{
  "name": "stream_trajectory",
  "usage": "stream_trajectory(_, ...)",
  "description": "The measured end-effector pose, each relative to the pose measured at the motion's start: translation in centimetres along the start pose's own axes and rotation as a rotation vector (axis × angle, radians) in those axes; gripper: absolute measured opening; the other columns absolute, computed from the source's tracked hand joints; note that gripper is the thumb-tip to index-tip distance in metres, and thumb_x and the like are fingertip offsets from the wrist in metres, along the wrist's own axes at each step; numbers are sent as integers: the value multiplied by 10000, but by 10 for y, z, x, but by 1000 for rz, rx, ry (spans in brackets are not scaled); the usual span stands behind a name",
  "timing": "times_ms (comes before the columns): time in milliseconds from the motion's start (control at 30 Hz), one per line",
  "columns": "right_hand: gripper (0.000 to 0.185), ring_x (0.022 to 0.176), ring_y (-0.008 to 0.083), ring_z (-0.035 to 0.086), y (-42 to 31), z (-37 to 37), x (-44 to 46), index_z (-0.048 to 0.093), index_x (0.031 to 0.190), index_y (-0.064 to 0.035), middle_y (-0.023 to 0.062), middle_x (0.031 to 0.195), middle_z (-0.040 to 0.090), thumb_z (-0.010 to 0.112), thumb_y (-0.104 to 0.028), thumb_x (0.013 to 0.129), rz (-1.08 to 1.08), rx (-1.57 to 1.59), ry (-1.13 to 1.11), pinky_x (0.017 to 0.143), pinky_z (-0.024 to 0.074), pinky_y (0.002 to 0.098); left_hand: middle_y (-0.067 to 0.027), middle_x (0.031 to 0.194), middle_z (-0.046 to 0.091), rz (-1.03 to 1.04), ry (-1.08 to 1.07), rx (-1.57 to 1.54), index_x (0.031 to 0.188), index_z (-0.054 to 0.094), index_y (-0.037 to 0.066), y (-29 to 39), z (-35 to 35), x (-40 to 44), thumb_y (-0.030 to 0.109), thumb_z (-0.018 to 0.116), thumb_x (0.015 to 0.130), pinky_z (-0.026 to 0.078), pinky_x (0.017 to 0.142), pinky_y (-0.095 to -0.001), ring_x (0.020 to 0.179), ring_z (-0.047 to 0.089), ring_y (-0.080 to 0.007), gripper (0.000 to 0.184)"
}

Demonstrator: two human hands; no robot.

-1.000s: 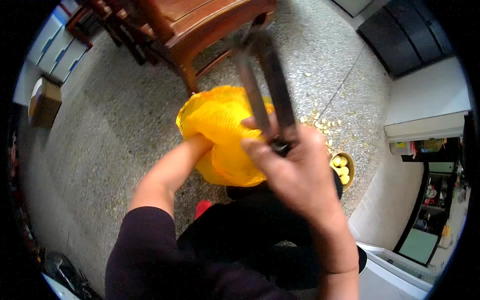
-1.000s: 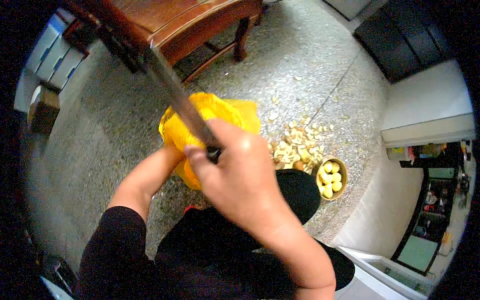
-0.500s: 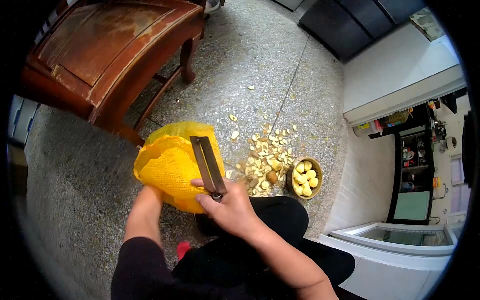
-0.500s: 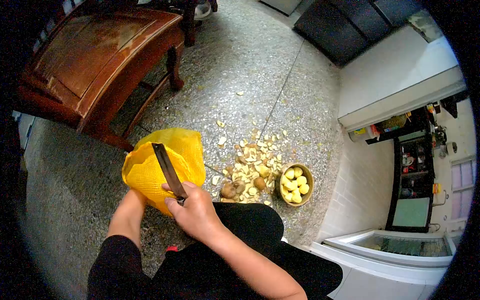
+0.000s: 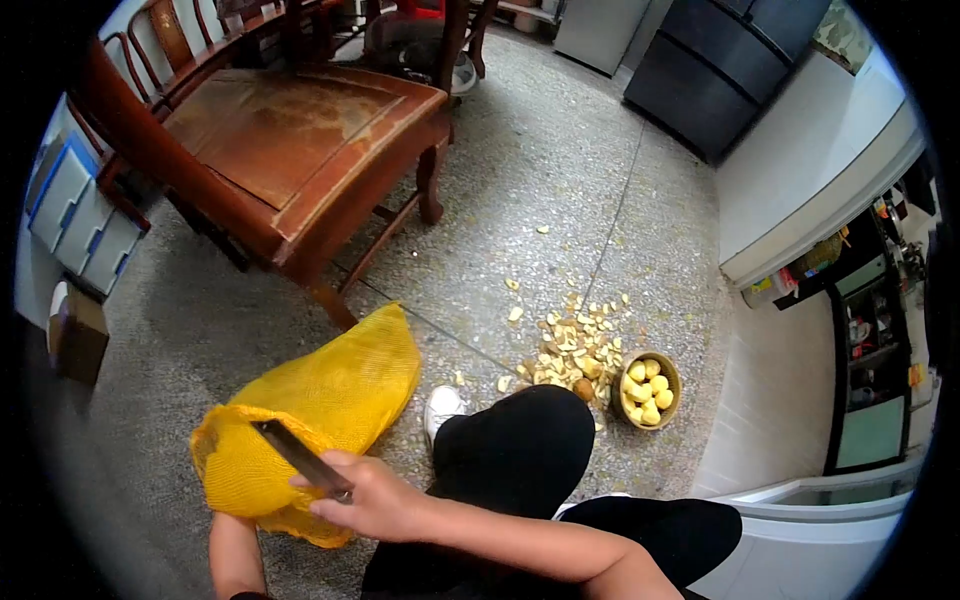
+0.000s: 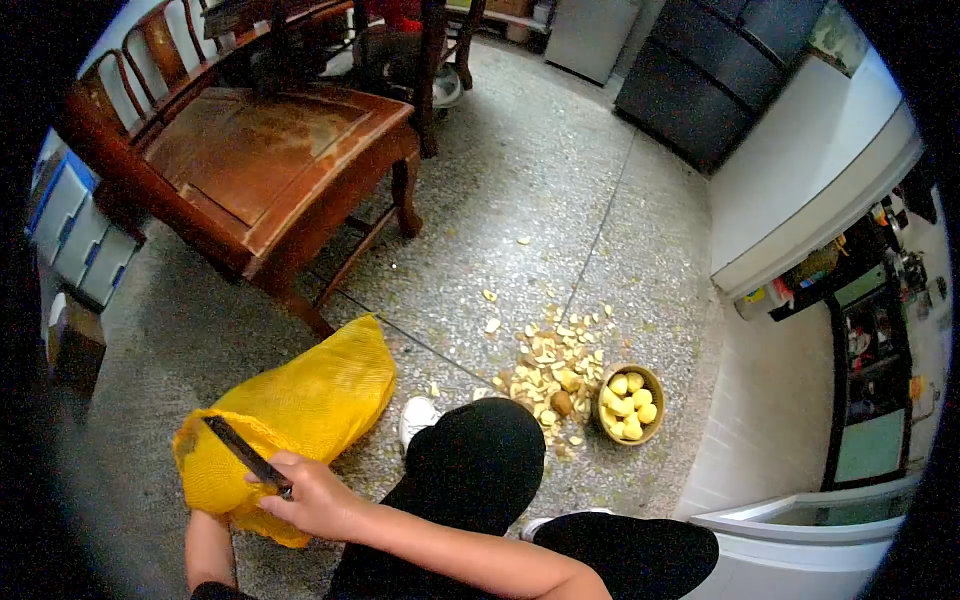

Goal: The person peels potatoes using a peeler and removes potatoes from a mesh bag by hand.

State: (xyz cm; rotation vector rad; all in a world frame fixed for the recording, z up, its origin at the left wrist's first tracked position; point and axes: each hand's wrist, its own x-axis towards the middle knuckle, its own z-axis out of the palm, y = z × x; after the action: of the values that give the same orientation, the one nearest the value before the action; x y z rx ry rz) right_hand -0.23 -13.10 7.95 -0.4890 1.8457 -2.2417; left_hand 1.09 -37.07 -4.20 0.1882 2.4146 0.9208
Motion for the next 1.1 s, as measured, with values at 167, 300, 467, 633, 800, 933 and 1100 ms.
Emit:
stream_trajectory(167,376,856,130,626,-58,-38,-21,537,1253,-22,93,1006,623,595,-137,900,239,399,-13,748,536,274,-60,1144,605,87,-157,-98,1184,570,53,9,-24,-48,255,644,840,406,959,-354,1083,543,-240,405)
stream_trajectory(300,318,854,246,663,-110,-99,-60,545,1186,35,161,945,634,525,-8,872,-18,194,465,759,558,356,-37,989,643,-405,-603,-162,1106,611,31,11,-96,-63,198,653,825,472,802,-289,899,591,-170,329)
stream_trajectory(467,379,622,153,626,-97,-178,-135,504,1280,-60,65,729,625,521,-96,904,-82,176,930,606,557,305,-16,750,533,-85,200,-126,914,544,31,56,-185,-55,172,496,902,444,655,-282,751,528,-127,150)
stream_trajectory(633,430,769,242,608,-63,-220,-207,520,1102,8,158,897,615,644,-273,800,507,-745,961,668,491,367,-169,1206,531,578,-96,-831,1348,343,57,270,-100,-14,325,606,827,475,909,-404,1116,541,-264,642)
stream_trajectory(800,395,805,257,610,-85,-213,-237,524,1118,-3,158,904,625,610,-172,771,308,-869,1046,719,473,350,-177,1266,499,466,-742,-1156,1334,380,120,343,41,59,365,544,914,471,903,-405,1094,548,-273,513)
stream_trajectory(933,297,689,79,501,-90,-211,-251,543,1110,-24,9,790,554,594,-147,845,57,-450,1120,607,414,238,-70,1245,489,326,-1042,-1178,1302,380,117,369,111,69,440,586,853,441,932,-409,1145,492,-224,590)
stream_trajectory(1100,162,497,11,447,-76,-204,-251,614,935,-51,-58,653,535,664,-177,847,118,-41,1135,430,349,181,-56,1222,502,279,-1016,-1142,1289,383,99,362,159,72,437,660,798,436,938,-384,1117,509,-199,658)
